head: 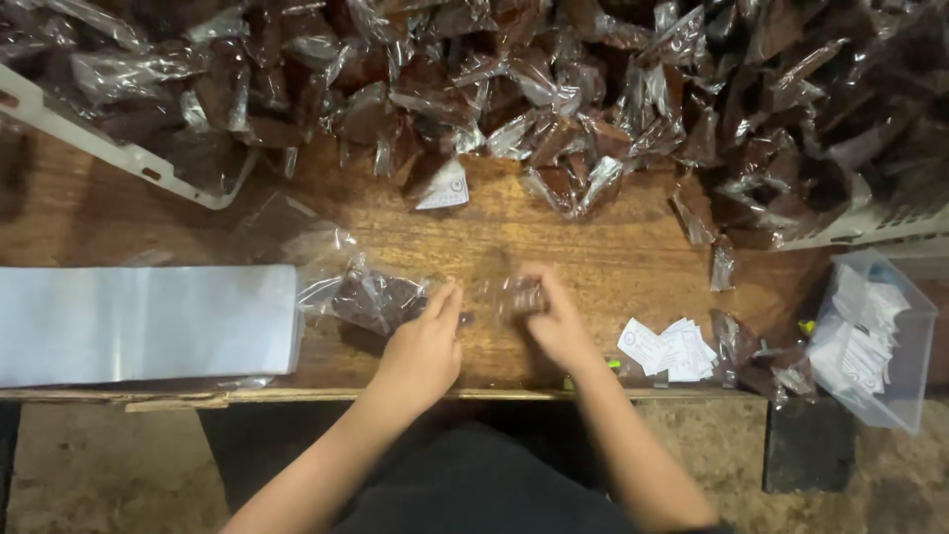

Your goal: The person packages small brown bread triangles by placing them into clear plastic bags, inserting a small paper label, and sealing the bags using a green and yellow hand sealer.

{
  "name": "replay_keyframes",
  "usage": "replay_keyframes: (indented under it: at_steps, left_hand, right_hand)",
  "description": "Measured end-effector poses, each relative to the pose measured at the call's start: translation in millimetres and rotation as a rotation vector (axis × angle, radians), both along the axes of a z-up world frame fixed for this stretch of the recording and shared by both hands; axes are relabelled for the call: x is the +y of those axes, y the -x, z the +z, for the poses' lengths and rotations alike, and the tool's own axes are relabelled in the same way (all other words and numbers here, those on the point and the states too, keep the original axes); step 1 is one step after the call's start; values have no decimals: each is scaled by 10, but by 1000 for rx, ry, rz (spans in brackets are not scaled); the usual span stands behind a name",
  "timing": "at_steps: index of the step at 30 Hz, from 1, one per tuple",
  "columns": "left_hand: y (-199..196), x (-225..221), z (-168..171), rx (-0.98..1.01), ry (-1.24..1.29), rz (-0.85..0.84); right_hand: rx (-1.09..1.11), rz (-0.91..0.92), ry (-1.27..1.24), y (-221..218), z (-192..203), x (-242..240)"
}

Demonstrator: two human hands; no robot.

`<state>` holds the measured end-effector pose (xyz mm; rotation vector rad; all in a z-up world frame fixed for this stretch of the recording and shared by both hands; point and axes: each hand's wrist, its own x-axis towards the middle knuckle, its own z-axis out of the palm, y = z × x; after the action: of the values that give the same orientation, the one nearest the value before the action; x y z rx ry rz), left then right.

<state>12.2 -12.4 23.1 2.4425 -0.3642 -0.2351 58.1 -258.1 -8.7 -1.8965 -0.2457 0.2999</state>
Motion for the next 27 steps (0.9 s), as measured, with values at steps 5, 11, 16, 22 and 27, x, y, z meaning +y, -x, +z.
replay_keyframes:
  at_steps: [5,11,16,22,27]
  left_hand:
    - [228,-248,305,-172,-193,-82]
    - [182,-187,589,-317,-229,54]
    - [139,-158,685,-330,-98,-11]
    - [250,-300,402,-71,-16,-287]
    - [298,-369,155,-78,-38,-232]
  right_hand:
    - [234,-112,-23,497,212,520]
    - [94,-149,-19,744,453,678]
    - [-510,-98,172,939,265,608]
    - [-284,133,115,735,200,741]
    - [-81,182,177,518,-22,820]
